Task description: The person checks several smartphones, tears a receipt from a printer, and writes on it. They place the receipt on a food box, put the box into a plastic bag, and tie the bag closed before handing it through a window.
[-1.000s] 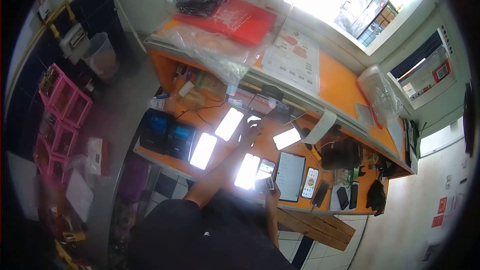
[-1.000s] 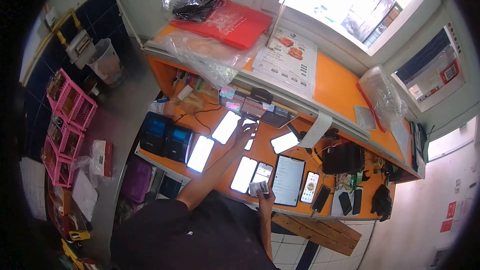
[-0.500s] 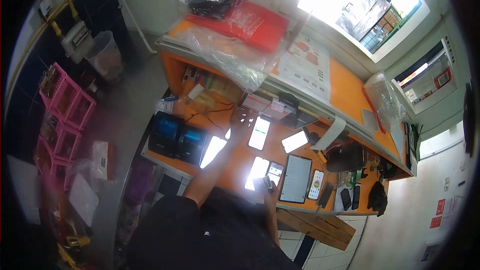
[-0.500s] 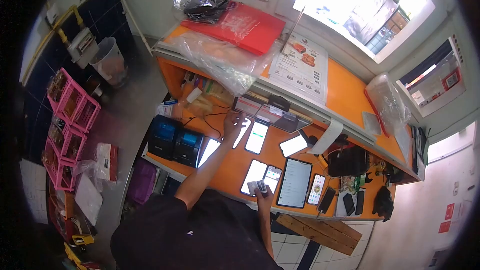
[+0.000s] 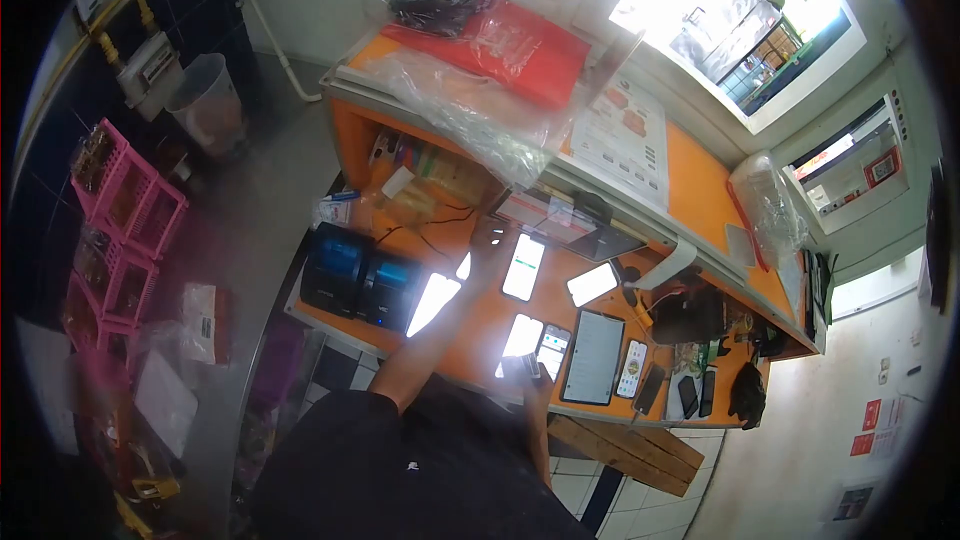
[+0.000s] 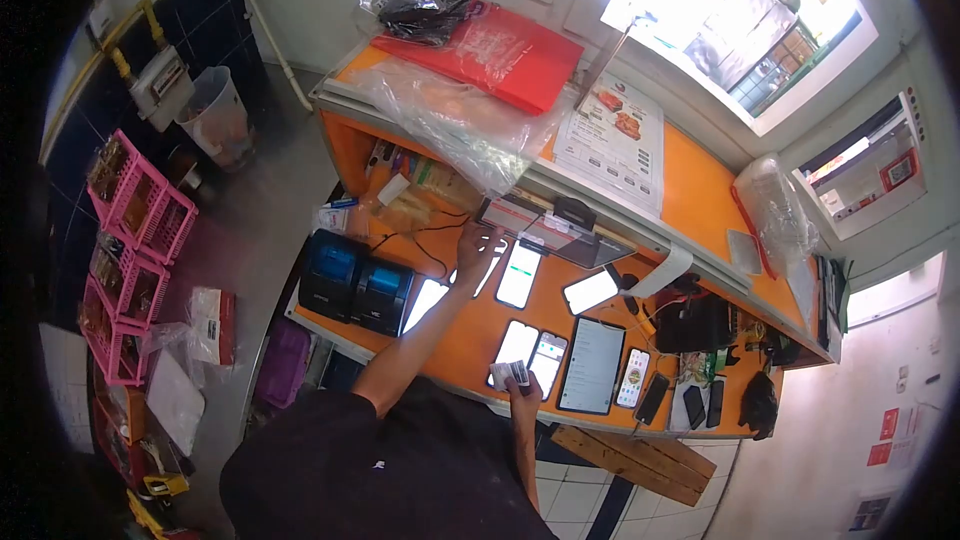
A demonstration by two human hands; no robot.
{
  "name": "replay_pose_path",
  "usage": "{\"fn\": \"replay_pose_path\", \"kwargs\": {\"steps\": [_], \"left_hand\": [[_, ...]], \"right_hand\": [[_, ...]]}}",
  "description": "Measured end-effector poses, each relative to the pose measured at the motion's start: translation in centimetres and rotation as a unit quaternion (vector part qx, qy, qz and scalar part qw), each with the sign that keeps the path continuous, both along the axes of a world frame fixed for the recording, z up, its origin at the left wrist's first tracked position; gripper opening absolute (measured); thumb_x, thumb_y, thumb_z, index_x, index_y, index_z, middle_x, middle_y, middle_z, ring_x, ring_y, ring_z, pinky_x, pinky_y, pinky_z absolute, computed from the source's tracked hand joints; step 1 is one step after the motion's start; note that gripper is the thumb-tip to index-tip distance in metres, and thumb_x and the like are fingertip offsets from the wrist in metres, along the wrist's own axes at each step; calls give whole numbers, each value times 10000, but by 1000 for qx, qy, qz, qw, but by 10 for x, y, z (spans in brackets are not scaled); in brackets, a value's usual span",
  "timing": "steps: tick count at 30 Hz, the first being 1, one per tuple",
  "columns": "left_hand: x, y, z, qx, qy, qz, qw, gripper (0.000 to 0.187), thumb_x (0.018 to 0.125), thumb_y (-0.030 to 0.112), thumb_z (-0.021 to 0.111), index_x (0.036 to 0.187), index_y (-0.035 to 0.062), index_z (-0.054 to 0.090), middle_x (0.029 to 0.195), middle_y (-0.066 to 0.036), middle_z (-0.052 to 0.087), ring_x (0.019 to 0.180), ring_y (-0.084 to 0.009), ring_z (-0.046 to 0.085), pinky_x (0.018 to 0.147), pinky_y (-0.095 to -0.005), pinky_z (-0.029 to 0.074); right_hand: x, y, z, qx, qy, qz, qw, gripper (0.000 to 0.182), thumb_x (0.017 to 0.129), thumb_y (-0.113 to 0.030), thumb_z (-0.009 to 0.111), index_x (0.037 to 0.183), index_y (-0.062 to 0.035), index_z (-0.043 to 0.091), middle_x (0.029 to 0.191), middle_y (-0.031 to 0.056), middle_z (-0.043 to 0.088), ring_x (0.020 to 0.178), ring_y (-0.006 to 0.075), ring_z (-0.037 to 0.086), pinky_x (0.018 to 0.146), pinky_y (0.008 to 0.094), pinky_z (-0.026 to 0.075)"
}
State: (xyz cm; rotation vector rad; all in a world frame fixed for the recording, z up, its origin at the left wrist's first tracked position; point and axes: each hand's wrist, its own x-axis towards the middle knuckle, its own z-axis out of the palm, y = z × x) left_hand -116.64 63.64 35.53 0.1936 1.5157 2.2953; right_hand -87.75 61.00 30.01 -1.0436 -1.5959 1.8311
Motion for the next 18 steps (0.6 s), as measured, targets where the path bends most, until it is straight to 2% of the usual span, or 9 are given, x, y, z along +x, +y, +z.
{"fn": "replay_pose_path", "kwargs": {"steps": [4, 6, 8, 12, 14, 17, 18], "left_hand": [[-4, 2, -16, -12, 29, 0, 999, 323, 891, 274, 719, 985, 13, 553, 899, -79, 611, 824, -163, 601, 666, -304, 495], [-8, 2, -20, -45, 79, -25, 996, 360, 937, 252, 678, 1094, 13, 458, 941, -100, 631, 850, -181, 684, 645, -268, 586], [-7, 2, -20, -52, 88, -17, 995, 375, 937, 266, 677, 1102, 7, 462, 938, -103, 634, 855, -183, 684, 645, -271, 586], [-6, 2, -16, -53, 68, -14, 996, 391, 936, 266, 678, 1131, 4, 462, 946, -108, 637, 860, -184, 682, 639, -272, 585], [-6, 1, -23, -69, 76, -11, 995, 389, 937, 268, 677, 1130, 8, 462, 955, -110, 638, 862, -184, 681, 637, -270, 584], [-4, -10, -38, -39, 60, -50, 996, 377, 933, 226, 677, 1177, 19, 476, 1016, -119, 634, 890, -184, 675, 645, -267, 584], [3, -21, -45, -72, 151, -22, 986, 371, 926, 198, 676, 1199, 28, 491, 1043, -114, 633, 905, -186, 670, 641, -267, 579]], "right_hand": [[-1, -2, -3, 17, -9, 8, 1000, 201, 879, 9, 650, 1077, 24, 620, 978, 70, 673, 887, 151, 653, 788, 280, 532], [-5, -3, -1, 20, -14, 13, 1000, 205, 879, 9, 648, 1082, 25, 620, 977, 71, 674, 887, 152, 655, 790, 280, 533], [-6, -5, 2, -3, 10, 13, 1000, 248, 857, -59, 678, 1097, -3, 651, 953, 10, 658, 841, 89, 591, 736, 251, 476], [-8, -4, 4, -5, 18, 15, 1000, 273, 860, -60, 670, 1124, 3, 641, 960, 18, 660, 841, 94, 601, 733, 253, 481], [-7, -2, 2, -7, 5, 20, 1000, 223, 880, 19, 635, 1101, 43, 616, 980, 93, 678, 884, 172, 665, 787, 301, 546], [-7, 0, 8, -33, 15, 66, 997, 261, 876, -9, 651, 1126, 53, 606, 974, 102, 677, 885, 183, 667, 744, 305, 564], [-6, 1, 8, -38, 15, 60, 997, 261, 876, -9, 651, 1126, 53, 606, 974, 102, 677, 885, 183, 667, 744, 305, 564]]}}
